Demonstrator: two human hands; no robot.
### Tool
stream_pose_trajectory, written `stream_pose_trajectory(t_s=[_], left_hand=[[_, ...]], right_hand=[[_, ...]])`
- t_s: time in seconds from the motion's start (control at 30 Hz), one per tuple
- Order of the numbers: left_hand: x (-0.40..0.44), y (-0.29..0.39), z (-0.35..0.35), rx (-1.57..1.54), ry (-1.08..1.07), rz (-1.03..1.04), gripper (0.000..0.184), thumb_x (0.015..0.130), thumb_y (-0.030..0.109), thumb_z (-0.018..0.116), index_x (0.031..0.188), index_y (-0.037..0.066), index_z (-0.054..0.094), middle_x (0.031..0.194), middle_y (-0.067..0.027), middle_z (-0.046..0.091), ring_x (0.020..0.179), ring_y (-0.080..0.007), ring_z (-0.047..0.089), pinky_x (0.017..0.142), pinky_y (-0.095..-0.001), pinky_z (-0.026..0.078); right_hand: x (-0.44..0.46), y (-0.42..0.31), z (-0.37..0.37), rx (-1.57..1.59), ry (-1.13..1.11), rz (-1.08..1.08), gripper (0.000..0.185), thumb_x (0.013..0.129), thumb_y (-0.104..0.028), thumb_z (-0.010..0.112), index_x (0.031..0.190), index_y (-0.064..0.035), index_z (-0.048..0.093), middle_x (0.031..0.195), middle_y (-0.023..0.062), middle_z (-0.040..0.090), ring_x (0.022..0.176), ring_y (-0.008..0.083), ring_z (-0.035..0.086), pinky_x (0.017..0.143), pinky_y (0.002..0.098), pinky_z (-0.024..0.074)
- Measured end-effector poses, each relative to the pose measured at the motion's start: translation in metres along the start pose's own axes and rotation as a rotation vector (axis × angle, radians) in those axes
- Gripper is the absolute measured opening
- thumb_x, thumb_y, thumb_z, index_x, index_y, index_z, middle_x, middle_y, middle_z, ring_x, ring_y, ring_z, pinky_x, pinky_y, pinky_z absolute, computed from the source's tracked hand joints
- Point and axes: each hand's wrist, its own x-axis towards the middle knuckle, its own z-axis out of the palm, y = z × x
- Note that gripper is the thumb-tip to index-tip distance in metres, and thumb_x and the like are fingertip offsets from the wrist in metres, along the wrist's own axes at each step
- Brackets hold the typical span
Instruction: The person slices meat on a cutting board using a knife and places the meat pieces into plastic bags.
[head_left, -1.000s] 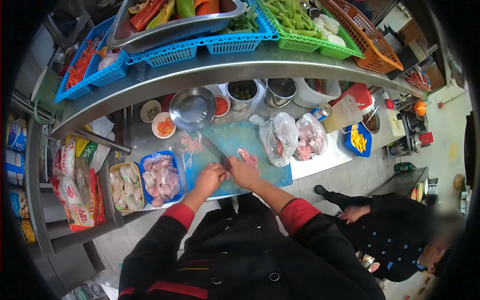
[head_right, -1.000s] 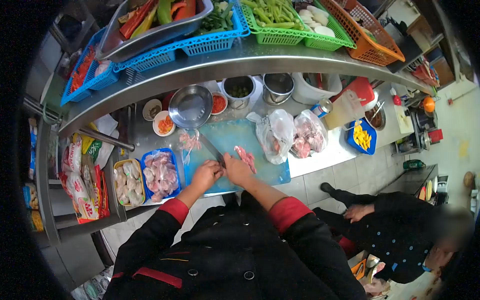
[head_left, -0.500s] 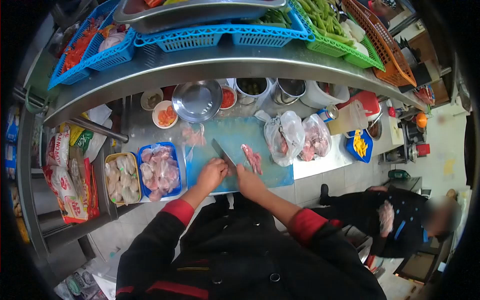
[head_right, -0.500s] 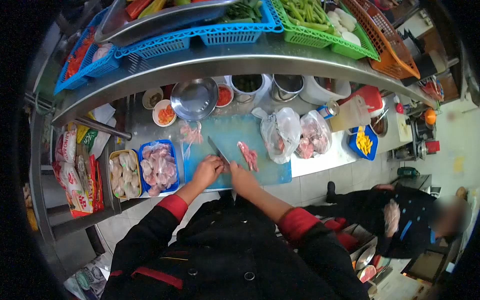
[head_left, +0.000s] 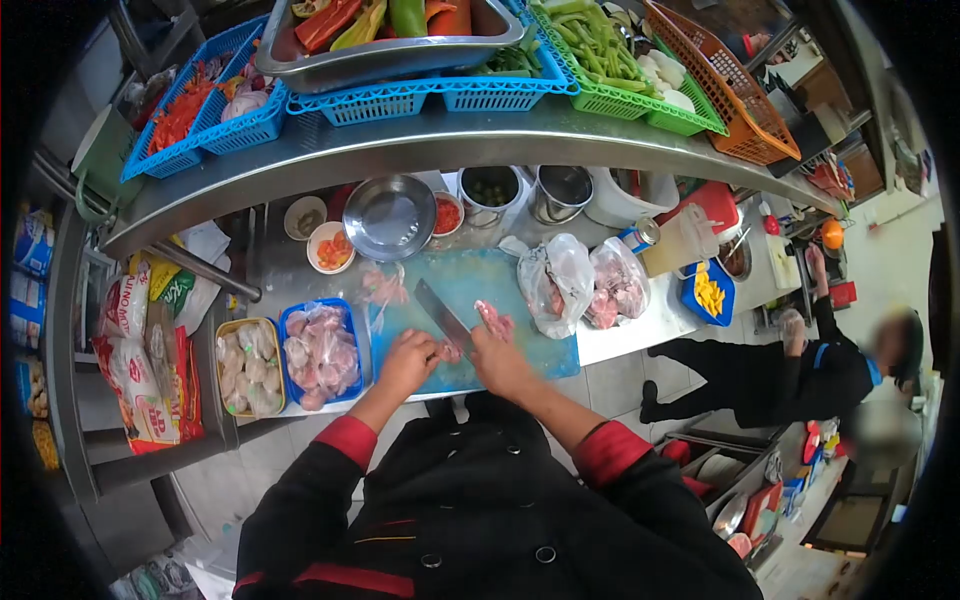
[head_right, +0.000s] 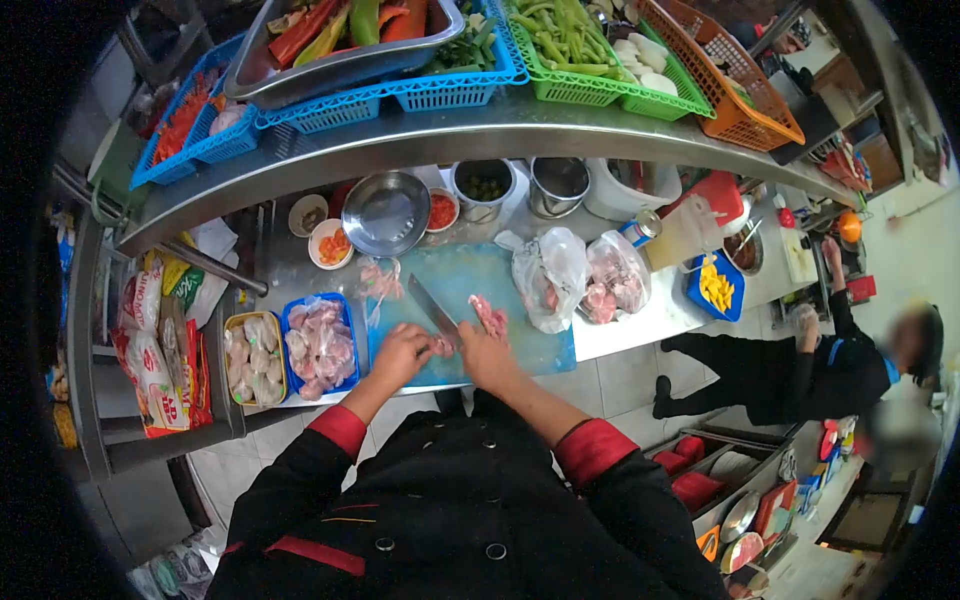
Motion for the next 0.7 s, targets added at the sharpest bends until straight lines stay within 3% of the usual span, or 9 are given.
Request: stream_pose_trajectory(t_s=[0.07,0.1,0.17,0.2,0.27,0.4,0.57,0.7], left_hand=[[0.001,0.010,-0.006,0.093,-0.107,0.014,0.012,0.084,0.015,0.077,0.095,0.011,0.077,0.098,-0.0056,0.070,0.099,-0.0278,0.065,0.087,-0.0417,0.051],[0.000,0.007,-0.001,0.093,-0.101,0.012,0.012,0.084,0.015,0.077,0.095,0.011,0.077,0.098,-0.0056,0.070,0.099,-0.0278,0.065,0.087,-0.0417,0.051],[-0.004,0.001,0.012,0.108,-0.040,0.004,0.009,0.083,0.017,0.078,0.091,0.013,0.078,0.099,-0.0044,0.070,0.099,-0.0274,0.064,0.086,-0.0404,0.050],[-0.006,0.002,0.013,0.106,-0.042,-0.005,0.009,0.083,0.017,0.078,0.091,0.013,0.078,0.099,-0.0044,0.070,0.099,-0.0274,0.064,0.086,-0.0404,0.050],[-0.007,0.004,0.016,0.071,0.016,-0.071,0.009,0.083,0.019,0.078,0.088,0.012,0.078,0.098,-0.0046,0.070,0.099,-0.0279,0.063,0.086,-0.0417,0.050],[-0.009,-0.003,0.023,0.074,0.057,-0.032,0.008,0.083,0.019,0.077,0.089,0.014,0.077,0.095,-0.0019,0.069,0.096,-0.0256,0.063,0.082,-0.0420,0.048],[-0.006,0.004,0.016,0.107,-0.042,-0.009,0.007,0.083,0.017,0.077,0.089,0.014,0.077,0.096,-0.0031,0.070,0.097,-0.0258,0.063,0.083,-0.0415,0.049],[-0.008,-0.006,0.010,0.102,-0.140,0.022,0.013,0.084,0.016,0.077,0.096,0.011,0.077,0.100,-0.0058,0.072,0.101,-0.0282,0.065,0.089,-0.0425,0.050]], right_hand=[[-0.006,-0.014,-0.003,0.153,-0.441,0.311,0.028,0.090,-0.008,0.062,0.111,-0.0005,0.046,0.117,0.0337,0.064,0.104,0.0539,0.063,0.101,0.0611,0.0418],[-0.009,-0.016,-0.003,0.150,-0.443,0.305,0.028,0.090,-0.008,0.062,0.111,-0.0005,0.046,0.117,0.0337,0.064,0.104,0.0539,0.063,0.101,0.0611,0.0418],[-0.017,-0.021,-0.001,0.182,-0.501,0.369,0.024,0.090,-0.004,0.059,0.109,-0.0015,0.044,0.103,0.0297,0.068,0.085,0.0505,0.068,0.083,0.0582,0.0530],[-0.024,-0.022,-0.001,0.185,-0.509,0.368,0.024,0.090,-0.004,0.059,0.109,-0.0015,0.044,0.103,0.0297,0.068,0.085,0.0505,0.068,0.083,0.0582,0.0530],[-0.035,-0.018,-0.005,0.122,-0.509,0.299,0.025,0.089,-0.001,0.056,0.111,-0.0012,0.043,0.100,0.0289,0.067,0.083,0.0475,0.069,0.069,0.0561,0.0558],[-0.043,-0.020,-0.016,0.145,-0.631,0.355,0.028,0.091,-0.002,0.052,0.117,-0.0021,0.043,0.104,0.0286,0.067,0.086,0.0497,0.070,0.075,0.0554,0.0577],[-0.007,-0.031,0.024,0.252,-0.401,0.360,0.026,0.089,0.000,0.055,0.112,-0.0015,0.043,0.100,0.0275,0.066,0.089,0.0484,0.068,0.075,0.0563,0.0546],[0.008,-0.019,0.019,0.258,-0.436,0.309,0.027,0.090,-0.001,0.055,0.114,-0.0009,0.044,0.100,0.0284,0.066,0.088,0.0489,0.068,0.074,0.0569,0.0536]])
